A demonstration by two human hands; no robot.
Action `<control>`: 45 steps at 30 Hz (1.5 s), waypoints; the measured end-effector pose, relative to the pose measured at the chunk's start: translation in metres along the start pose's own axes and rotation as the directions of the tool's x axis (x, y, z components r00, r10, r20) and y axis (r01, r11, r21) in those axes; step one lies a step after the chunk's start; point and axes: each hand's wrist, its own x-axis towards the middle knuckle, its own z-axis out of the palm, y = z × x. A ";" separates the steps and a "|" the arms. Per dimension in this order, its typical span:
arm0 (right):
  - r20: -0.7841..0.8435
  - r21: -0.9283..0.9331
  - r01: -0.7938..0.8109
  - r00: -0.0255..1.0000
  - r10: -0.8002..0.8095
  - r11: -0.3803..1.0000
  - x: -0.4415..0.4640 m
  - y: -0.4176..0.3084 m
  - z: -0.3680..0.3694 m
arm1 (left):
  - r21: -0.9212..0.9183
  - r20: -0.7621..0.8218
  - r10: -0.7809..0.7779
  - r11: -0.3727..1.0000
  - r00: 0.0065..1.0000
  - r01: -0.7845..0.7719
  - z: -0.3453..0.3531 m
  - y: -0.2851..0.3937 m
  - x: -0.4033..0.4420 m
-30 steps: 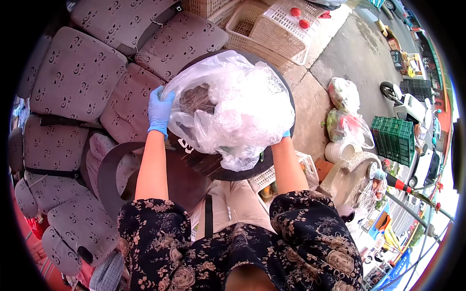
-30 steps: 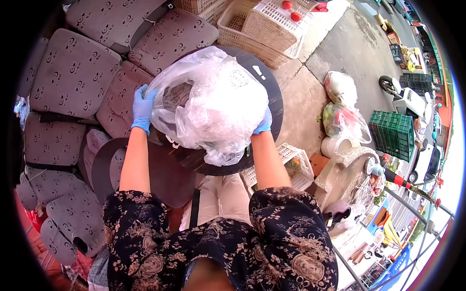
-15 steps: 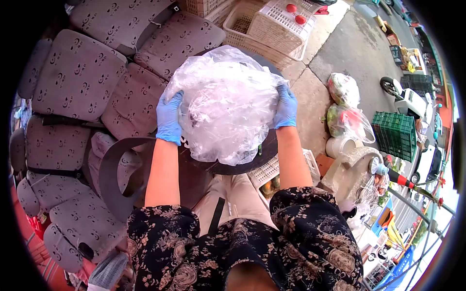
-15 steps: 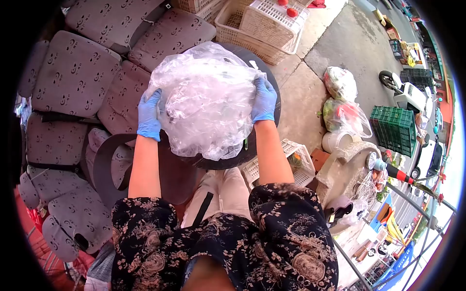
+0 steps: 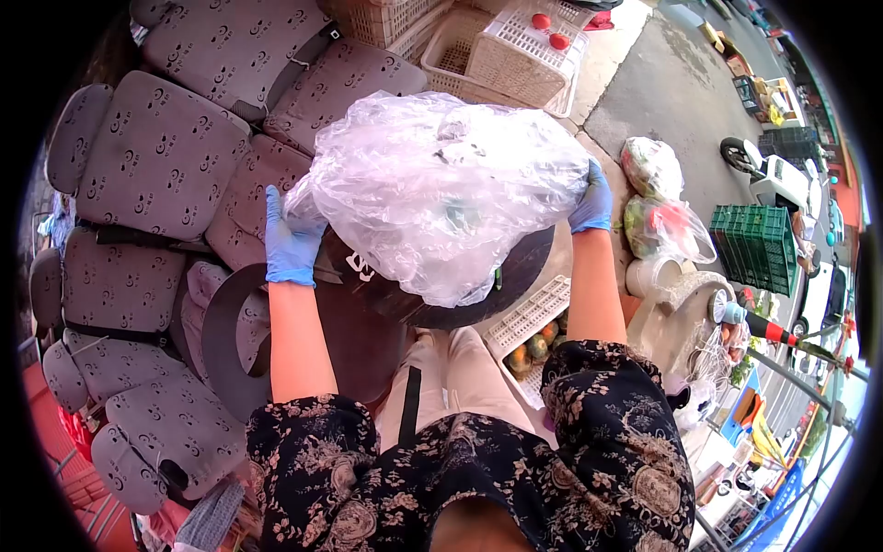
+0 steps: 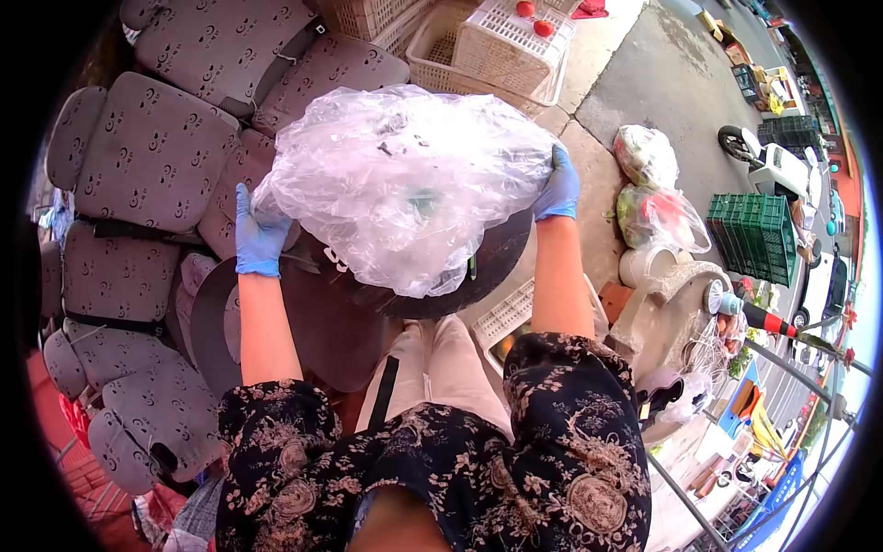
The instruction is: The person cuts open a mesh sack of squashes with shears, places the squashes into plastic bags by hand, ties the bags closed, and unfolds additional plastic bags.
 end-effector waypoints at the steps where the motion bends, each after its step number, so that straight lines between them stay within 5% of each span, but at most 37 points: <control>1: 0.019 0.022 0.007 1.000 -0.007 1.000 -0.012 -0.004 -0.004 | 0.031 0.075 0.003 1.000 0.997 -0.005 0.001 -0.003 -0.003; 5: 0.160 0.227 -0.246 0.964 0.213 0.942 -0.061 -0.017 -0.025 | 0.178 0.317 -0.050 0.984 0.947 -0.008 0.022 -0.026 -0.018; 7: 0.106 0.062 -0.199 0.976 0.191 0.978 -0.070 -0.004 -0.045 | 0.304 0.298 -0.048 0.952 0.954 -0.047 0.039 -0.051 -0.020; 8: 0.075 -0.102 -0.102 0.991 0.109 0.990 -0.076 0.000 -0.055 | 0.228 0.251 -0.120 0.972 0.961 0.062 0.046 -0.057 -0.020; 9: -0.036 -0.432 0.203 0.970 -0.242 0.879 -0.089 -0.004 -0.056 | 0.235 0.256 -0.112 0.971 0.960 0.051 0.055 -0.062 -0.023; 10: -0.028 -0.725 0.377 0.820 -0.571 0.577 -0.106 -0.011 -0.052 | 0.245 0.256 -0.104 0.969 0.961 0.040 0.066 -0.067 -0.028; 11: 0.099 -0.910 0.380 0.586 -0.804 0.165 -0.123 -0.018 -0.046 | 0.256 0.255 -0.094 0.966 0.962 0.027 0.074 -0.071 -0.031; 12: 0.144 -0.763 0.565 0.621 -0.770 0.313 -0.143 -0.027 -0.033 | 0.260 0.266 -0.101 0.965 0.959 0.030 0.071 -0.078 -0.025; 14: 0.444 -0.636 0.725 0.624 -0.643 0.264 -0.173 -0.022 -0.002 | 0.221 0.304 -0.180 0.968 0.936 0.114 0.070 -0.101 -0.021; 16: 0.683 -0.645 0.761 0.619 -0.389 0.078 -0.183 -0.003 0.020 | 0.304 0.252 -0.162 0.949 0.954 0.081 0.115 -0.138 -0.054; 17: 0.657 -0.685 0.729 0.621 -0.427 0.005 -0.186 0.010 0.026 | 0.328 0.253 -0.169 0.941 0.952 0.080 0.121 -0.150 -0.057; 19: 0.492 -0.849 0.527 0.820 -0.293 0.049 -0.158 0.024 -0.020 | 0.375 0.239 -0.180 0.923 0.954 0.081 0.125 -0.172 -0.060; 20: 0.309 -0.808 0.478 0.842 -0.442 0.346 -0.149 0.022 -0.040 | 0.371 0.275 -0.079 0.928 0.958 -0.029 0.116 -0.169 -0.046; 21: 0.082 -0.661 0.437 0.850 -0.521 0.610 -0.141 0.015 -0.064 | 0.365 0.190 0.012 0.927 0.982 -0.082 0.113 -0.160 -0.037; 23: -0.148 -0.182 0.328 0.923 -0.355 0.927 -0.126 -0.016 -0.136 | 0.374 0.207 0.162 0.898 0.965 -0.231 0.094 -0.134 -0.015; 25: -0.049 0.380 0.138 0.990 -0.129 0.915 -0.144 -0.036 -0.187 | 0.490 0.165 0.334 0.789 0.928 -0.371 0.079 -0.115 0.003; 26: -0.102 0.285 0.131 0.989 -0.106 0.950 -0.170 -0.049 -0.191 | 0.513 0.153 0.402 0.749 0.903 -0.420 0.060 -0.101 0.024; 30: -0.105 0.446 0.137 0.989 -0.100 0.885 -0.177 -0.061 -0.270 | 0.642 0.269 0.623 0.452 0.734 -0.619 0.073 -0.116 0.009; 31: 0.014 0.543 0.084 0.994 -0.109 0.836 -0.186 -0.063 -0.282 | 0.668 0.224 0.621 0.463 0.751 -0.583 0.070 -0.116 0.016; 33: -0.325 0.213 0.273 0.925 -0.195 0.938 -0.183 -0.050 -0.325 | 0.715 0.132 0.634 0.472 0.762 -0.517 0.063 -0.108 0.024; 35: -0.399 0.253 0.350 0.887 -0.232 0.902 -0.193 -0.050 -0.334 | 0.685 0.209 0.569 0.496 0.796 -0.534 0.064 -0.116 0.021; 37: -0.224 0.493 0.274 0.957 -0.184 0.826 -0.197 -0.051 -0.351 | 0.695 0.266 0.529 0.474 0.806 -0.541 0.066 -0.121 0.024; 39: -0.279 0.389 0.252 0.949 -0.147 0.886 -0.188 -0.039 -0.389 | 0.724 0.162 0.420 0.565 0.893 -0.397 0.092 -0.140 -0.006; 40: -0.518 0.121 0.057 0.856 0.014 0.991 -0.211 -0.060 -0.365 | 0.707 0.213 0.328 0.599 0.920 -0.377 0.095 -0.146 -0.014; 41: -0.538 -0.135 0.176 0.813 -0.221 0.975 -0.217 -0.063 -0.360 | 0.690 0.265 0.228 0.634 0.937 -0.350 0.099 -0.154 -0.020; 43: -0.410 -0.607 0.338 0.642 -0.648 0.719 -0.226 -0.065 -0.354 | 0.701 0.344 0.095 0.636 0.934 -0.323 0.105 -0.173 -0.037; 45: -0.206 -0.577 0.447 0.730 -0.652 0.683 -0.226 -0.061 -0.326 | 0.753 0.389 0.019 0.570 0.921 -0.329 0.114 -0.194 -0.063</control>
